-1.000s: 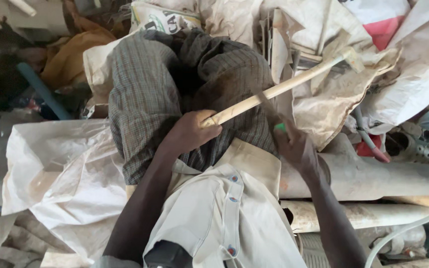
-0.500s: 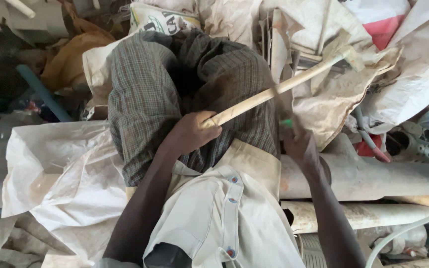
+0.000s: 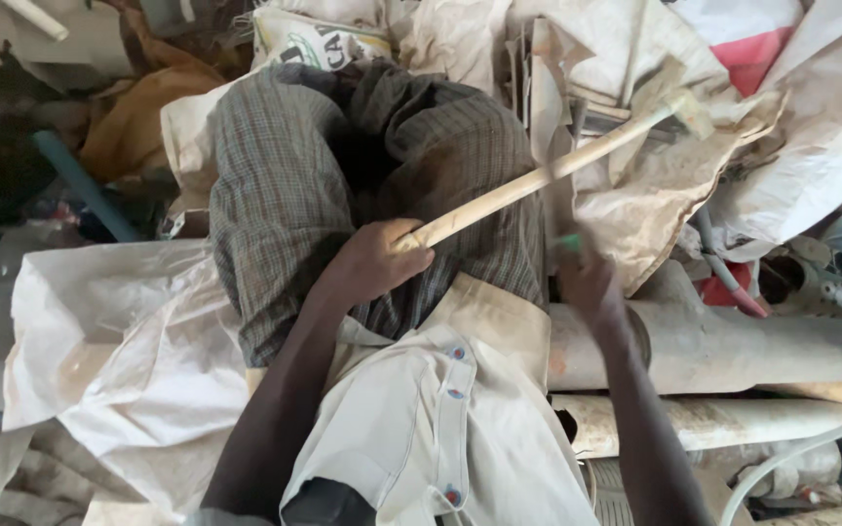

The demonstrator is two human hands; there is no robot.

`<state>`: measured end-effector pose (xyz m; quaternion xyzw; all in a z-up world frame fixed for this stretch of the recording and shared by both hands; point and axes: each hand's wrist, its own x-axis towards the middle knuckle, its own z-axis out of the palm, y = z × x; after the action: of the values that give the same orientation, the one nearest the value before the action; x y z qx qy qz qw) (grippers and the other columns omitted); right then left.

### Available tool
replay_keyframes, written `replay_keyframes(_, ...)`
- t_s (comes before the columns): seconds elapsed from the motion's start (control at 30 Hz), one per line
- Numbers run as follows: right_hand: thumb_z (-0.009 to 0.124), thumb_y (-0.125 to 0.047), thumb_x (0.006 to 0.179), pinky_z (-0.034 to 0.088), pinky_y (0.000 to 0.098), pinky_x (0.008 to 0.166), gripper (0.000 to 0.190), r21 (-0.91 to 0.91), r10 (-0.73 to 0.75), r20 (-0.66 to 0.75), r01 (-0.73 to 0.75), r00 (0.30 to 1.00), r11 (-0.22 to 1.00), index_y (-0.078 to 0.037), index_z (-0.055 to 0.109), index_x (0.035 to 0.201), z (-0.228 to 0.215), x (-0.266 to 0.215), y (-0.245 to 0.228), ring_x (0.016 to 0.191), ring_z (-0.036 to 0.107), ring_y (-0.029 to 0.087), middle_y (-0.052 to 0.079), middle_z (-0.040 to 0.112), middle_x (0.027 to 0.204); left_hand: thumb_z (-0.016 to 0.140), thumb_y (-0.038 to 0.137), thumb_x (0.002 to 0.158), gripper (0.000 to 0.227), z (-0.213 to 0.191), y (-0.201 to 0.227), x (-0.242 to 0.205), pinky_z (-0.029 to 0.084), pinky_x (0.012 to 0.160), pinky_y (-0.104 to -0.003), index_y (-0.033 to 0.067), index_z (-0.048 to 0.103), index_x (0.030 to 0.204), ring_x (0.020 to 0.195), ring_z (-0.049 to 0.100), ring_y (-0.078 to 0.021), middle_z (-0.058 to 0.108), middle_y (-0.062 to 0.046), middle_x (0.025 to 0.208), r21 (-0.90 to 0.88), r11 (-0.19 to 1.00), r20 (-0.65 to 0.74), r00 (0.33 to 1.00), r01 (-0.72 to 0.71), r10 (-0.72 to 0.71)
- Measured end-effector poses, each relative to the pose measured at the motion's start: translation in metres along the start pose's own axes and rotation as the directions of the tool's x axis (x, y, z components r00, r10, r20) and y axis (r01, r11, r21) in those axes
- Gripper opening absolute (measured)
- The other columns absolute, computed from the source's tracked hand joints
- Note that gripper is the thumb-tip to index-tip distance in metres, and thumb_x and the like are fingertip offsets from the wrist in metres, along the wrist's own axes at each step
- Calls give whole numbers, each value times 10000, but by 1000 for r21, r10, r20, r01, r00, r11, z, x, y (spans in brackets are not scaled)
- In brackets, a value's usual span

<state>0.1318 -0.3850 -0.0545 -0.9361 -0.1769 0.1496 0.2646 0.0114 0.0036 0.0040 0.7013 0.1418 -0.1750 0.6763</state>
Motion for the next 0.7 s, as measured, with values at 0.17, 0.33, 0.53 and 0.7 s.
replay_keyframes(0.17,571,-392,1153,442,330,436,461,459,357,34,-332,934,824,-16,515,1412,-40,26,-5,528,526,162,122,577,747,727,298,844,361,3,-1,-5,525,603,-324,44,705,1099,631,634,-117,680,-45,705,-41,999,18,999,33,-33)
replay_keyframes(0.33,501,-350,1137,538,353,576,423,21,-62,63,61,996,998,-73,508,1456,-19,-2,-33,728,677,190,141,688,825,718,303,866,354,2,-8,-7,527,631,-347,29,720,1090,655,637,-145,681,-73,730,12,1000,7,1000,27,-27)
replay_keyframes(0.53,509,-404,1113,531,360,490,439,157,276,-43,-267,960,951,-75,534,1403,-28,11,-24,620,658,154,100,669,777,727,302,831,378,6,-6,-5,542,647,-358,49,700,1111,691,670,-148,716,-75,769,-23,1000,3,1000,-20,21)
replay_keyframes(0.7,549,-454,1063,442,346,418,515,302,337,33,-331,941,894,-67,531,1403,-28,28,-33,503,551,158,76,596,694,717,316,868,334,4,-7,-7,524,631,-378,37,707,1051,643,636,-179,671,-88,735,49,998,-6,999,-45,46)
